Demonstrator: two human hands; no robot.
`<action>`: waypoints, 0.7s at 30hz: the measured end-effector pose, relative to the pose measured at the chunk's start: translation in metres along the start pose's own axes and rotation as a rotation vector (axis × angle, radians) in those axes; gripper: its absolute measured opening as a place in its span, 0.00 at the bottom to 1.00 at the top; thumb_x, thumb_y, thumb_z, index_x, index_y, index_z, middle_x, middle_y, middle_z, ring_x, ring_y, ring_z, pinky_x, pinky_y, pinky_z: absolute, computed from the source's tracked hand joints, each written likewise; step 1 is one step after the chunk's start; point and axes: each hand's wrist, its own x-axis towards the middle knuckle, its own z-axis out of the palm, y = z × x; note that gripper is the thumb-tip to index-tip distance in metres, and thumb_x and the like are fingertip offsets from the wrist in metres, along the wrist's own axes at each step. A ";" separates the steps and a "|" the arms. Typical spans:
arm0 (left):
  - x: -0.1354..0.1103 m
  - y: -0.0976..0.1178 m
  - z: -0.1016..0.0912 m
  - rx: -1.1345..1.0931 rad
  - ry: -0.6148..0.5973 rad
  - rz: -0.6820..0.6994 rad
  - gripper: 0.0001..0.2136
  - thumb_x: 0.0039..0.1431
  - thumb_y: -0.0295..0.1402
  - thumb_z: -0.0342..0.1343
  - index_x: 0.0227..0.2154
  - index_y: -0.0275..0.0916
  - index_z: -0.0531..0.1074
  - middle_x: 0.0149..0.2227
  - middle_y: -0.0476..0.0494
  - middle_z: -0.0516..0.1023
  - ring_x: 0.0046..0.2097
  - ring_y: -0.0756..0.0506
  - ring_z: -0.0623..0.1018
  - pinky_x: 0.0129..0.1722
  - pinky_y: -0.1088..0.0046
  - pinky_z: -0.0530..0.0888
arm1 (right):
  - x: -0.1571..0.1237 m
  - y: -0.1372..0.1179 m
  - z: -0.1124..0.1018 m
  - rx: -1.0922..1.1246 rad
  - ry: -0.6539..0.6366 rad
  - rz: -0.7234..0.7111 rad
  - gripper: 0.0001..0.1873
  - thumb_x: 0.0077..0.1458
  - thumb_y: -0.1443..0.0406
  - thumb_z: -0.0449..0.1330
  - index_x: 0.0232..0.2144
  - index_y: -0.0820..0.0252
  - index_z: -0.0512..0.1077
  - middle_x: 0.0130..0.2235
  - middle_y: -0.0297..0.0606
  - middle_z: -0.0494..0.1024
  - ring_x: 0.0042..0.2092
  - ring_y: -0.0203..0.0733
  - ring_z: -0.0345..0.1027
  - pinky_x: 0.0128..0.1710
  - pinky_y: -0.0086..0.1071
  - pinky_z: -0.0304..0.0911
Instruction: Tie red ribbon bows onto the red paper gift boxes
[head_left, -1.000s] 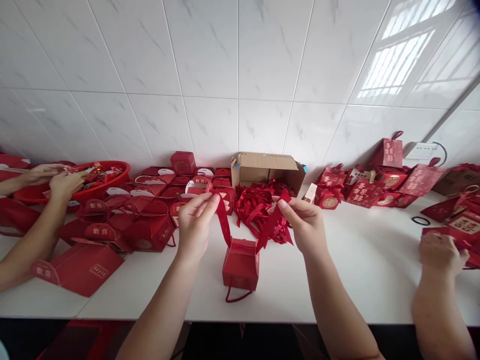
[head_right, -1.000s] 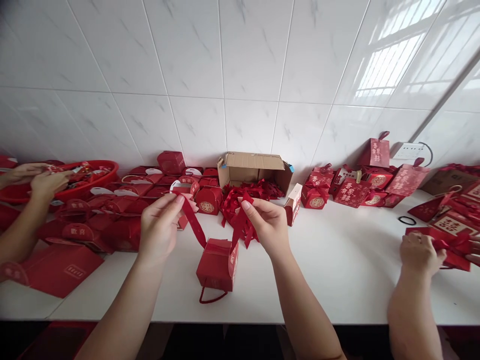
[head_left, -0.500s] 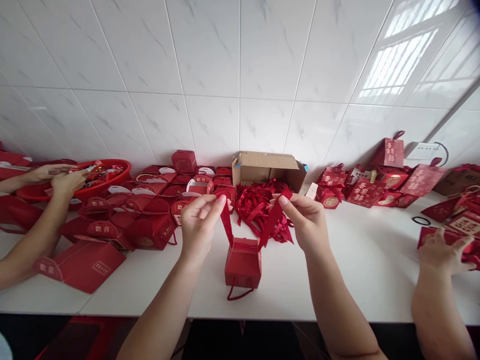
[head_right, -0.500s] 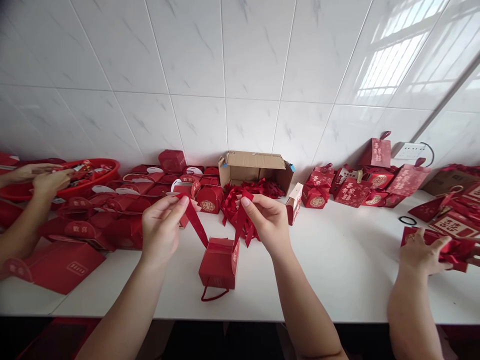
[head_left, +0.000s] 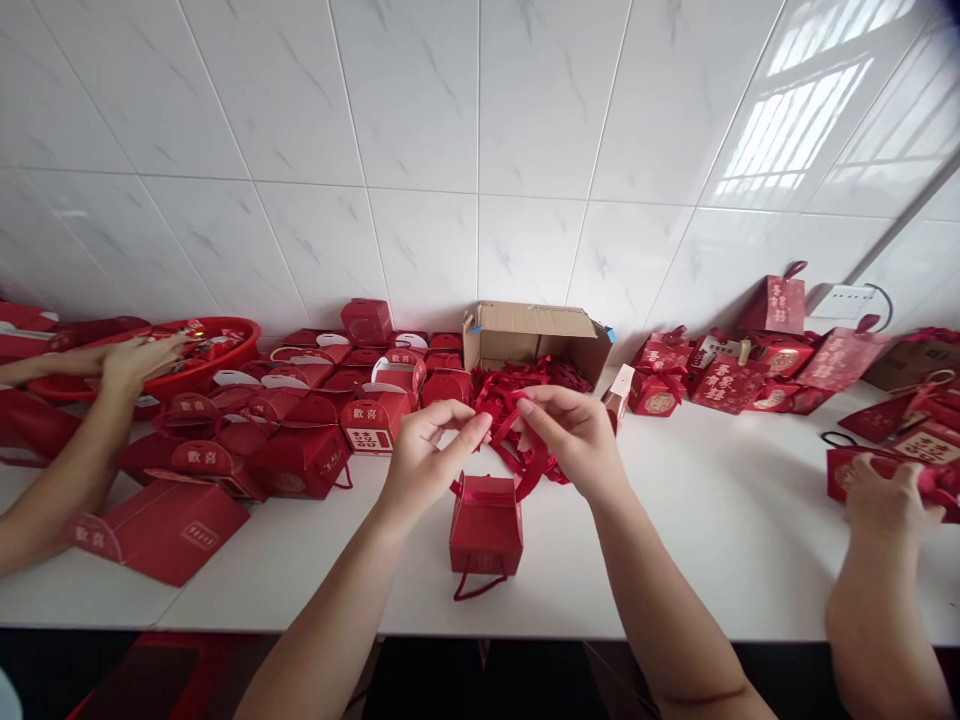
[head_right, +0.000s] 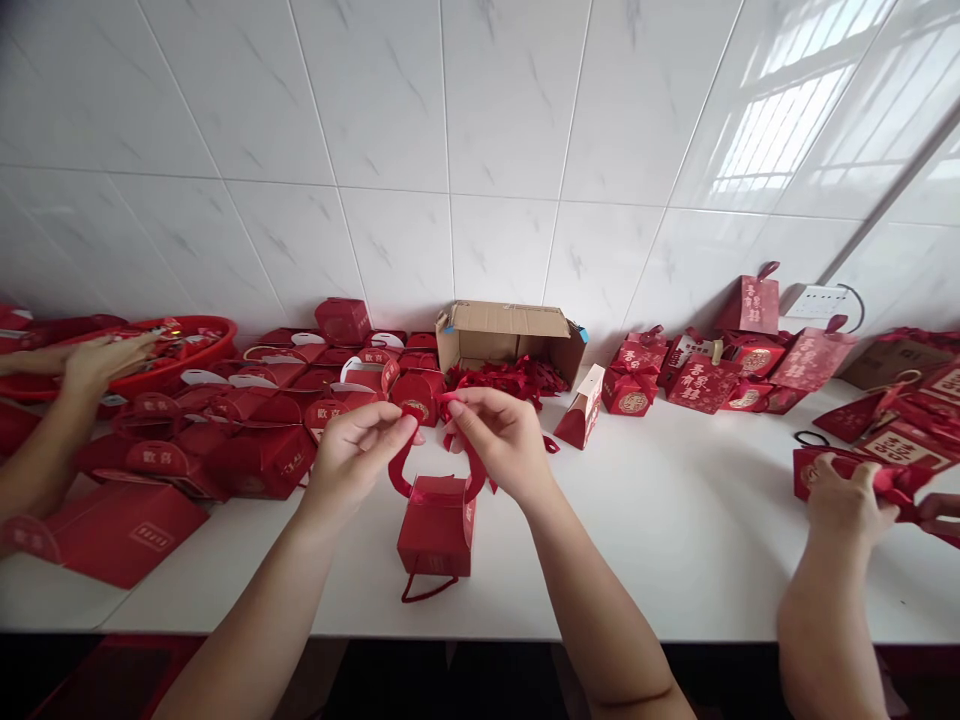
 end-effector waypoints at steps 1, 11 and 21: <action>0.000 -0.001 0.000 0.028 -0.040 -0.008 0.10 0.55 0.38 0.58 0.24 0.39 0.73 0.25 0.47 0.76 0.30 0.47 0.75 0.32 0.72 0.71 | -0.001 0.001 0.001 -0.021 -0.061 -0.010 0.09 0.55 0.60 0.61 0.35 0.60 0.76 0.26 0.33 0.76 0.24 0.32 0.68 0.24 0.27 0.66; 0.004 -0.006 -0.006 0.010 -0.227 -0.106 0.06 0.55 0.35 0.58 0.34 0.40 0.72 0.30 0.46 0.77 0.35 0.45 0.77 0.37 0.69 0.72 | -0.001 0.014 0.000 -0.222 -0.178 -0.187 0.10 0.59 0.62 0.57 0.34 0.56 0.78 0.30 0.36 0.74 0.33 0.36 0.68 0.33 0.30 0.66; 0.010 -0.020 -0.013 -0.434 -0.136 -0.306 0.06 0.53 0.33 0.58 0.34 0.39 0.70 0.27 0.49 0.70 0.30 0.49 0.72 0.33 0.73 0.70 | 0.000 0.027 -0.009 -0.566 -0.269 -0.539 0.15 0.62 0.69 0.51 0.45 0.54 0.76 0.39 0.42 0.76 0.42 0.41 0.71 0.40 0.36 0.69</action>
